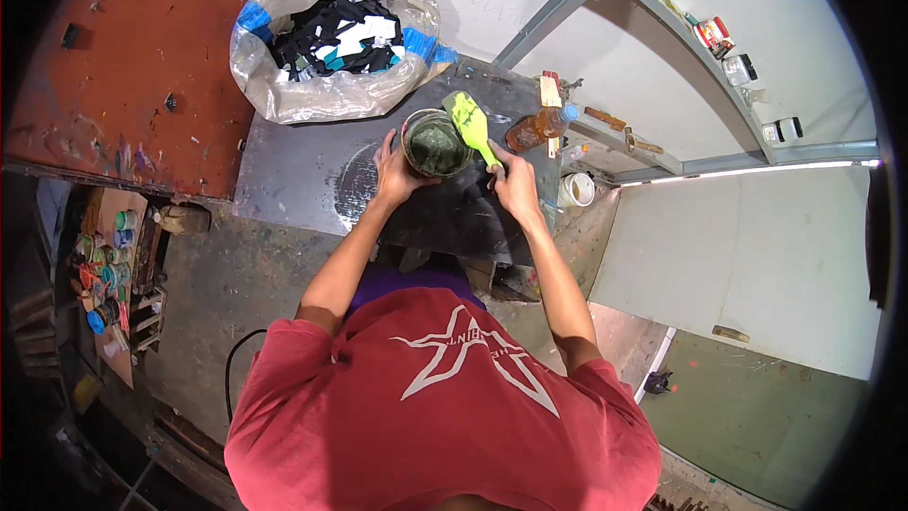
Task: Mixing green ink in a plastic container using a spatula at a workbench.
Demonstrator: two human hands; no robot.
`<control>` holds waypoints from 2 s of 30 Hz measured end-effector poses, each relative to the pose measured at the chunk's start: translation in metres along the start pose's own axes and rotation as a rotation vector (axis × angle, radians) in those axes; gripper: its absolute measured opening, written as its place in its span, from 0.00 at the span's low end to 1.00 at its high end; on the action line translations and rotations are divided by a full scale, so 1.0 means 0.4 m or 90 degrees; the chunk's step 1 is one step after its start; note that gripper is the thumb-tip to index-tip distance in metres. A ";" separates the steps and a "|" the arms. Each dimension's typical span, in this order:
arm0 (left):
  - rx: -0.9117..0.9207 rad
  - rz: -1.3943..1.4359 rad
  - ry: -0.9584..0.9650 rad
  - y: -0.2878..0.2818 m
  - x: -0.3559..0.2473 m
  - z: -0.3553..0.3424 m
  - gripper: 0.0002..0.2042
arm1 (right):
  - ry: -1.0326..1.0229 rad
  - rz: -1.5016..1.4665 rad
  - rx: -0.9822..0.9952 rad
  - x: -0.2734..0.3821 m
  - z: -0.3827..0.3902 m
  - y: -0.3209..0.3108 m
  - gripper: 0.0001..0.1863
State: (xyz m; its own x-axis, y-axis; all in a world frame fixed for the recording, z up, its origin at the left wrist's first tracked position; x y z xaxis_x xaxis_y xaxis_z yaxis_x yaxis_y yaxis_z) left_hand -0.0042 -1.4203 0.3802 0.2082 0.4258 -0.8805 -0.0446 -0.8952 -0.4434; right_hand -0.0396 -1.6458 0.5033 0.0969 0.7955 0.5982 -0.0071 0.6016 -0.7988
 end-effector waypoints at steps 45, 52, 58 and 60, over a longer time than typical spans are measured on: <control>-0.352 0.129 -0.098 0.136 -0.066 0.050 0.67 | 0.029 -0.275 -0.067 -0.276 0.213 -0.071 0.22; -0.254 0.309 -0.097 0.085 -0.079 0.036 0.51 | -0.042 -0.202 -0.025 -0.248 0.223 -0.147 0.29; -0.066 0.594 -0.226 0.026 -0.096 0.094 0.45 | -0.359 -0.014 -0.075 -0.194 0.222 -0.228 0.35; -0.070 0.682 -0.220 0.003 -0.155 0.125 0.38 | -0.449 0.059 -0.105 -0.152 0.207 -0.282 0.36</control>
State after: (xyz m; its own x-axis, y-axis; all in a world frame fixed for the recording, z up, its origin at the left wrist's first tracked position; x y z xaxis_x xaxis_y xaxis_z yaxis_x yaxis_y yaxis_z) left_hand -0.0662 -1.4411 0.4259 -0.1684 -0.5694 -0.8046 0.0519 -0.8203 0.5696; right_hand -0.1271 -1.7558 0.5624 -0.5612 0.7344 0.3817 0.1712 0.5542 -0.8146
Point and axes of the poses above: each hand's wrist, its own z-axis away from the middle knuckle, its own y-axis out of the palm, x = y × z, the point moved 6 cm from there along -z, towards the middle knuckle, and after that the axes turned 8 degrees about z, right-handed, at the moved point
